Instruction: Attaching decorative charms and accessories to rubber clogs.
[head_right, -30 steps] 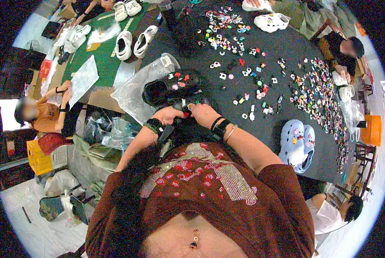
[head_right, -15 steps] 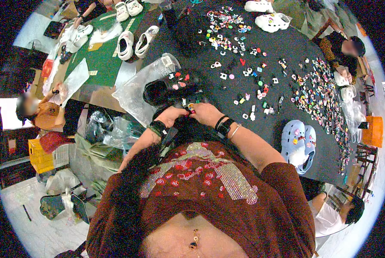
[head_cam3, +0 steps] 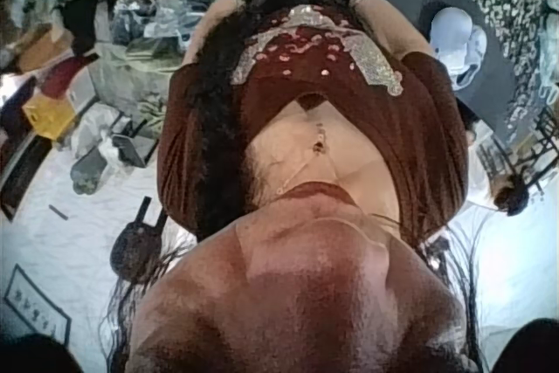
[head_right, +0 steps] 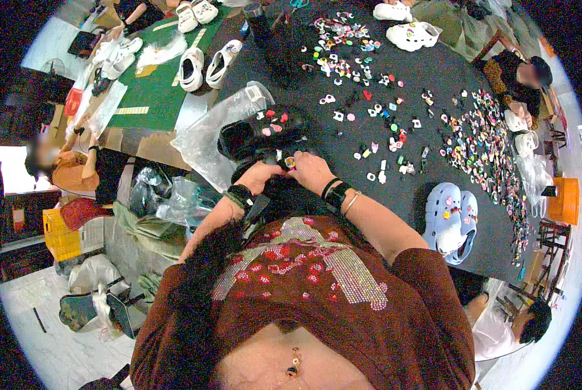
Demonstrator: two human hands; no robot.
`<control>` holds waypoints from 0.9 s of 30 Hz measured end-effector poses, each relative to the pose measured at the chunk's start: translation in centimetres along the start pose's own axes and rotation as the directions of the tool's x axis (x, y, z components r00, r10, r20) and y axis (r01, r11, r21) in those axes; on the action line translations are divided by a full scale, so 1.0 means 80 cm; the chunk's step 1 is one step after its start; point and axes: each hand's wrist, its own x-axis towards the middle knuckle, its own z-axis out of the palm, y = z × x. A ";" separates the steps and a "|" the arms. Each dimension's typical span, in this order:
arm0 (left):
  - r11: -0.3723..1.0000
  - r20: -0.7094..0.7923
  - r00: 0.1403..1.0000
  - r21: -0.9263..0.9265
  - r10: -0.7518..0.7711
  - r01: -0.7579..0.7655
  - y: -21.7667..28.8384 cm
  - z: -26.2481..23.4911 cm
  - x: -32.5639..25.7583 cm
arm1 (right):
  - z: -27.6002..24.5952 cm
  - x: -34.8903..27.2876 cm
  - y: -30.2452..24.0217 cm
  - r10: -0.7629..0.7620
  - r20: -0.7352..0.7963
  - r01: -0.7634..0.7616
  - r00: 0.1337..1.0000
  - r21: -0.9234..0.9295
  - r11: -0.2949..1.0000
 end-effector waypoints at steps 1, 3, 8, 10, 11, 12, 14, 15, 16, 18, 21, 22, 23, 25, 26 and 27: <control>1.000 -0.002 1.000 0.001 0.003 -0.003 -0.001 0.001 -0.001 | -0.001 0.001 -0.001 -0.003 -0.002 0.003 1.000 0.000 1.000; 0.999 -0.062 0.998 -0.052 0.000 -0.004 0.007 0.009 -0.008 | -0.003 0.002 0.000 0.015 -0.002 -0.015 1.000 0.001 1.000; 0.994 -0.103 0.994 -0.096 0.041 -0.051 0.009 0.011 -0.011 | -0.007 0.016 0.001 0.001 0.018 -0.001 1.000 -0.024 1.000; 0.999 -0.082 0.997 -0.047 -0.013 0.010 0.018 0.012 -0.011 | -0.012 0.022 0.003 -0.005 0.033 0.006 0.999 -0.050 0.999; 0.999 -0.083 0.996 -0.050 -0.014 0.009 0.012 0.007 -0.007 | -0.013 0.023 0.004 -0.043 0.071 0.046 0.997 -0.045 0.998; 0.994 -0.025 1.000 -0.110 -0.014 0.011 0.003 -0.002 -0.001 | -0.013 0.025 0.004 -0.086 0.112 0.091 0.990 -0.039 0.995; 0.985 0.038 0.999 -0.169 -0.013 0.020 -0.008 -0.014 0.007 | -0.009 0.028 0.006 -0.114 0.123 0.119 0.986 -0.040 0.992; 0.988 0.043 0.999 -0.151 -0.031 0.037 -0.009 -0.016 0.009 | -0.007 0.028 0.009 -0.137 0.129 0.143 0.982 -0.042 0.989; 0.990 0.047 0.998 -0.133 -0.047 0.053 -0.010 -0.017 0.011 | -0.005 0.029 0.013 -0.132 0.129 0.138 0.983 -0.042 0.990; 0.990 0.073 0.997 -0.141 0.005 0.006 -0.011 -0.018 0.011 | -0.006 0.029 0.017 -0.196 0.095 0.200 0.976 -0.036 0.979; 0.990 0.110 0.992 -0.135 0.064 -0.049 -0.004 -0.015 0.008 | -0.004 0.029 0.017 -0.181 0.107 0.188 0.978 -0.061 0.980; 0.991 0.123 0.990 -0.121 0.070 -0.055 0.000 -0.013 0.006 | -0.004 0.027 0.017 -0.180 0.106 0.187 0.978 -0.061 0.980; 0.991 0.122 0.990 -0.120 0.071 -0.057 0.001 -0.013 0.005 | -0.005 0.026 0.018 -0.195 0.095 0.201 0.976 -0.055 0.978; 0.991 0.102 0.995 -0.136 0.016 -0.002 0.004 -0.012 0.004 | -0.006 0.026 0.020 -0.212 0.084 0.217 0.974 -0.049 0.975; 0.991 0.102 0.995 -0.136 0.016 -0.002 0.004 -0.012 0.004 | -0.004 0.027 0.021 -0.218 0.085 0.222 0.972 -0.041 0.974; 0.989 0.124 0.992 -0.150 0.019 0.000 0.004 -0.013 0.004 | -0.002 0.026 0.022 -0.224 0.086 0.228 0.971 -0.033 0.973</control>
